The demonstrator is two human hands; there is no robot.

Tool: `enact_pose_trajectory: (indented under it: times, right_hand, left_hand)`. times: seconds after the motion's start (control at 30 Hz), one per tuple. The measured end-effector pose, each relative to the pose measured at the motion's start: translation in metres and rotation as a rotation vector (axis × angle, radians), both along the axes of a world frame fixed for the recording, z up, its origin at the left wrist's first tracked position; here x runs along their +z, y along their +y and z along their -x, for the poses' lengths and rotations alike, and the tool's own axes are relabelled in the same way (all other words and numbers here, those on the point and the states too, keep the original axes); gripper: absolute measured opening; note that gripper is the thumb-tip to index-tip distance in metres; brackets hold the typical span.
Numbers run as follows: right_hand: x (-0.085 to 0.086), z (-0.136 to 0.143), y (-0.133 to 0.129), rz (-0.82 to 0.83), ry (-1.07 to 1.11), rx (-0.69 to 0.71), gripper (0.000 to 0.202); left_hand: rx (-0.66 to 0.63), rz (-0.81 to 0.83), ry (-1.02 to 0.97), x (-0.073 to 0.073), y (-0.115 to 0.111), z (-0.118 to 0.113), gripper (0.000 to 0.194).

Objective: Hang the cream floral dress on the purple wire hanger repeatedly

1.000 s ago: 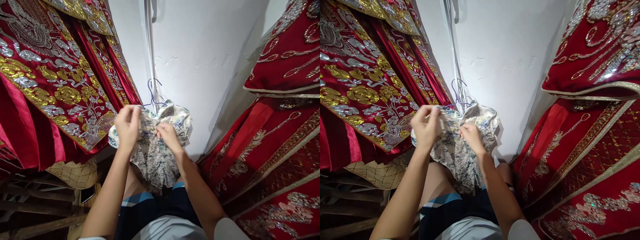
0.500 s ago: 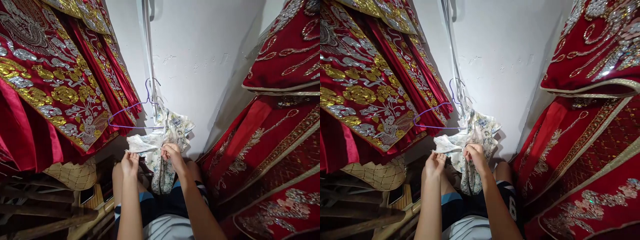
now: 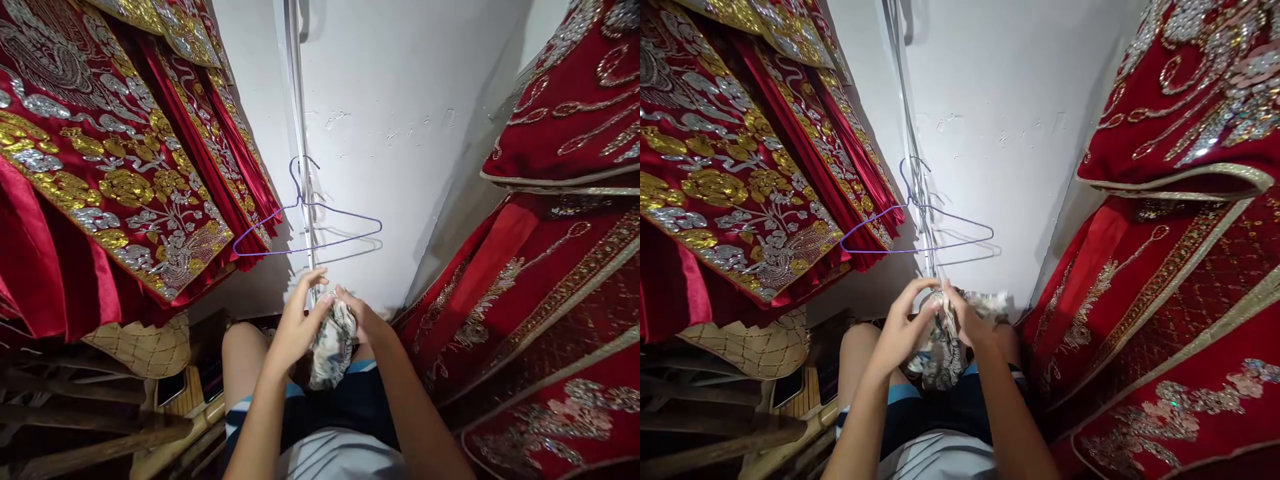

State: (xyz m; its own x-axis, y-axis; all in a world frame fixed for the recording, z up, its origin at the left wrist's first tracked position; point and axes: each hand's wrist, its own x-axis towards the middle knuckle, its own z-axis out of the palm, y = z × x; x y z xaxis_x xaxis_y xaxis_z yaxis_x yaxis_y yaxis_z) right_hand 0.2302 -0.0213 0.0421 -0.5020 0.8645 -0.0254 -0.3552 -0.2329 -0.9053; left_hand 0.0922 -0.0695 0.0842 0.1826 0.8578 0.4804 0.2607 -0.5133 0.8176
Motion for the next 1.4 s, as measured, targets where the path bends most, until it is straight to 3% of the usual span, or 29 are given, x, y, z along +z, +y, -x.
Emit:
enact_pose_trajectory:
  times: [0.07, 0.13, 0.23, 0.3, 0.33, 0.4, 0.5, 0.57, 0.63, 0.73, 0.87, 1.03, 1.2, 1.27, 1.4]
  right_hand:
    - [0.011, -0.009, 0.000, -0.010, -0.131, 0.133, 0.057]
    - [0.029, -0.019, 0.001, -0.113, -0.312, 0.294, 0.052]
    - [0.066, -0.032, 0.002, -0.368, -0.595, 0.547, 0.030]
    - [0.091, -0.038, 0.005, -0.522, -0.719, 0.622, 0.017]
    - [0.101, -0.041, 0.008, -0.596, -0.758, 0.596, 0.014]
    - [0.111, -0.043, 0.019, -0.760, -0.778, 0.377, 0.015]
    - [0.101, -0.036, 0.049, -0.932, -0.706, -0.156, 0.047]
    - [0.083, -0.025, 0.074, -0.930, -0.654, -0.351, 0.065]
    - [0.064, -0.014, 0.096, -0.870, -0.654, -0.362, 0.069]
    - [0.046, -0.006, 0.114, -0.818, -0.652, -0.377, 0.044]
    - [0.048, -0.020, 0.110, -0.827, -0.643, -0.523, 0.014]
    - [0.061, -0.040, 0.086, -0.759, -0.623, -0.412, 0.011]
    - [0.061, -0.032, 0.066, -0.691, -0.584, -0.413, 0.009]
    - [0.061, -0.033, 0.062, -0.689, -0.574, -0.495, 0.023]
    - [0.067, -0.056, 0.071, -0.758, -0.584, -0.767, 0.080]
  left_hand:
    - [-0.029, 0.034, -0.005, 0.002, 0.005, 0.013, 0.046]
    - [-0.157, 0.093, 0.057, -0.002, 0.010, 0.025, 0.056]
    - [-0.321, 0.206, 0.255, -0.017, 0.011, 0.040, 0.074]
    - [-0.407, 0.286, 0.407, -0.029, 0.008, 0.051, 0.073]
    - [-0.440, 0.321, 0.483, -0.033, 0.006, 0.058, 0.069]
    - [-0.407, 0.351, 0.636, -0.036, 0.004, 0.078, 0.058]
    - [-0.112, 0.319, 0.891, -0.025, 0.006, 0.116, 0.048]
    - [0.071, 0.280, 1.025, -0.011, 0.010, 0.141, 0.048]
    - [0.146, 0.228, 1.039, 0.004, 0.016, 0.161, 0.049]
    - [0.200, 0.135, 0.912, 0.022, 0.025, 0.180, 0.051]
    - [0.309, 0.034, 0.736, 0.031, 0.034, 0.184, 0.051]
    - [0.346, -0.125, 0.555, 0.042, 0.039, 0.154, 0.032]
    - [0.247, -0.268, 0.413, 0.067, 0.057, 0.113, 0.027]
    - [0.249, -0.231, 0.305, 0.073, 0.066, 0.109, 0.026]
    - [0.200, 0.000, -0.042, 0.077, 0.074, 0.118, 0.027]
